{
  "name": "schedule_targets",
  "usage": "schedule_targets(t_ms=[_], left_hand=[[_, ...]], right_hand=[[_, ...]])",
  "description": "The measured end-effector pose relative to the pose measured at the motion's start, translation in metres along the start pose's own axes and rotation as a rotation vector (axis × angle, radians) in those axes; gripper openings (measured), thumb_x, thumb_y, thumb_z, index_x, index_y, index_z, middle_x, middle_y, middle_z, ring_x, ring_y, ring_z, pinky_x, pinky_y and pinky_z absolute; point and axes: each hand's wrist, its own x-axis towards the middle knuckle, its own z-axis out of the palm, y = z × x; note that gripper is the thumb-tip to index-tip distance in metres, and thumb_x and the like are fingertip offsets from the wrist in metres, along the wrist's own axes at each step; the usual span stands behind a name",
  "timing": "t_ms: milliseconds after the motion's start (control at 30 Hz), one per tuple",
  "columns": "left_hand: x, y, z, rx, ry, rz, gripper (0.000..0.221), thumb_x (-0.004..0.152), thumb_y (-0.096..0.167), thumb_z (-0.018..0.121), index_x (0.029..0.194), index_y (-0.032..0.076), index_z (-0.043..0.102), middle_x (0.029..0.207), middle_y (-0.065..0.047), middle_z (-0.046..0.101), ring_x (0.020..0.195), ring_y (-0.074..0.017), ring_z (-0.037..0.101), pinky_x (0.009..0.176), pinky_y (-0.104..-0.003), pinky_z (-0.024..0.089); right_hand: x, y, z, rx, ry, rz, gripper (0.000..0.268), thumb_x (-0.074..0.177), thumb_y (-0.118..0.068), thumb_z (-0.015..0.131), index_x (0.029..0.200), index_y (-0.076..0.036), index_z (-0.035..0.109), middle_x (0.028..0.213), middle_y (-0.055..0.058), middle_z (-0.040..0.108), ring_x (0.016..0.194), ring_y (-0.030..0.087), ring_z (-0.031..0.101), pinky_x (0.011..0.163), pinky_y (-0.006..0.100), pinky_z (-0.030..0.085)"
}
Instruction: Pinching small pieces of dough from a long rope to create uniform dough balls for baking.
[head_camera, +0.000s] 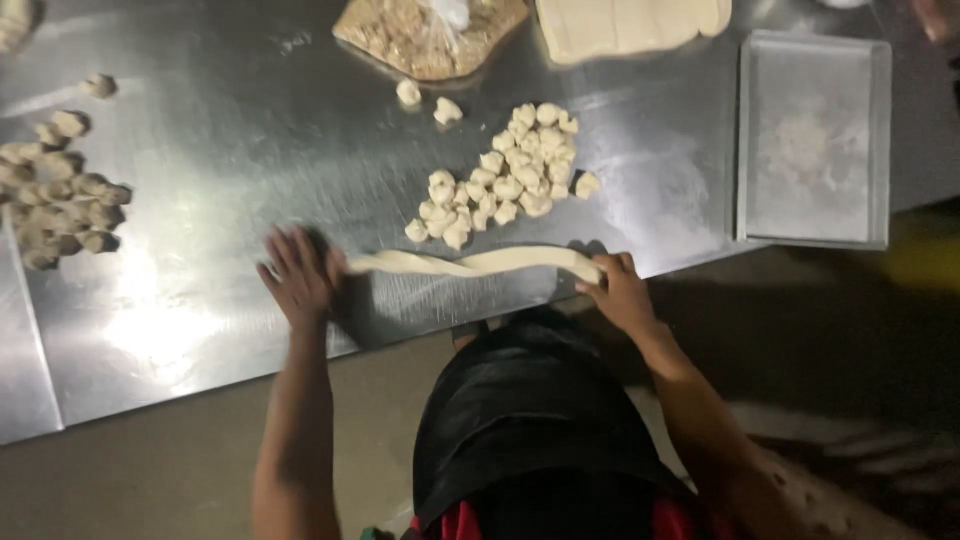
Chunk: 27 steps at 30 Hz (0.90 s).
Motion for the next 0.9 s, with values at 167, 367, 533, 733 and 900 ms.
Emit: schedule_targets(t_ms=[167, 367, 533, 733, 900], left_hand=[[-0.088, 0.05, -0.099, -0.249, -0.284, -0.096, 0.091, 0.089, 0.051, 0.063, 0.156, -0.002, 0.033, 0.162, -0.037, 0.029, 0.152, -0.0491, 0.021, 0.115, -0.073, 0.008], [-0.052, 0.189, -0.1, -0.956, -0.232, 0.306, 0.073, 0.091, 0.021, 0.077, 0.154, 0.004, 0.046, 0.16, -0.021, 0.048, 0.147, -0.0385, 0.048, 0.111, -0.045, 0.05], [0.031, 0.268, -0.149, -1.31, -0.361, 0.268, 0.063, 0.089, 0.023, 0.076, 0.142, 0.004, 0.049, 0.134, -0.024, 0.06, 0.122, -0.0412, 0.061, 0.097, -0.048, 0.053], [0.067, 0.239, -0.191, -1.106, -0.571, 0.531, 0.026, 0.096, 0.021, 0.067, 0.115, 0.004, 0.062, 0.096, -0.02, 0.073, 0.091, -0.041, 0.072, 0.075, -0.047, 0.056], [0.102, 0.15, -0.214, -0.999, -0.459, 0.544, 0.023, 0.1, 0.025, 0.065, 0.113, 0.006, 0.067, 0.084, -0.019, 0.071, 0.074, -0.0381, 0.069, 0.066, -0.046, 0.053]], right_hand=[[0.009, -0.011, -0.004, -0.009, -0.118, 0.083, 0.037, 0.095, -0.025, 0.071, 0.123, -0.005, 0.056, 0.104, 0.02, 0.068, 0.084, 0.041, 0.07, 0.071, 0.049, 0.056], [0.047, -0.116, -0.047, 0.229, -0.263, -0.118, 0.02, 0.103, -0.025, 0.067, 0.109, -0.007, 0.063, 0.084, 0.016, 0.071, 0.075, 0.034, 0.073, 0.066, 0.045, 0.055], [0.054, -0.184, -0.098, 0.351, -0.173, -0.182, 0.026, 0.095, -0.025, 0.072, 0.107, -0.003, 0.064, 0.089, 0.015, 0.072, 0.077, 0.031, 0.073, 0.065, 0.041, 0.055], [0.039, -0.181, -0.097, 0.371, -0.129, -0.061, 0.022, 0.101, -0.024, 0.072, 0.109, -0.004, 0.067, 0.088, 0.013, 0.067, 0.078, 0.024, 0.062, 0.069, 0.039, 0.051], [0.046, -0.197, -0.063, 0.618, 0.221, -0.143, 0.023, 0.096, -0.013, 0.075, 0.112, -0.002, 0.063, 0.095, 0.005, 0.064, 0.088, 0.011, 0.061, 0.074, 0.031, 0.049]])
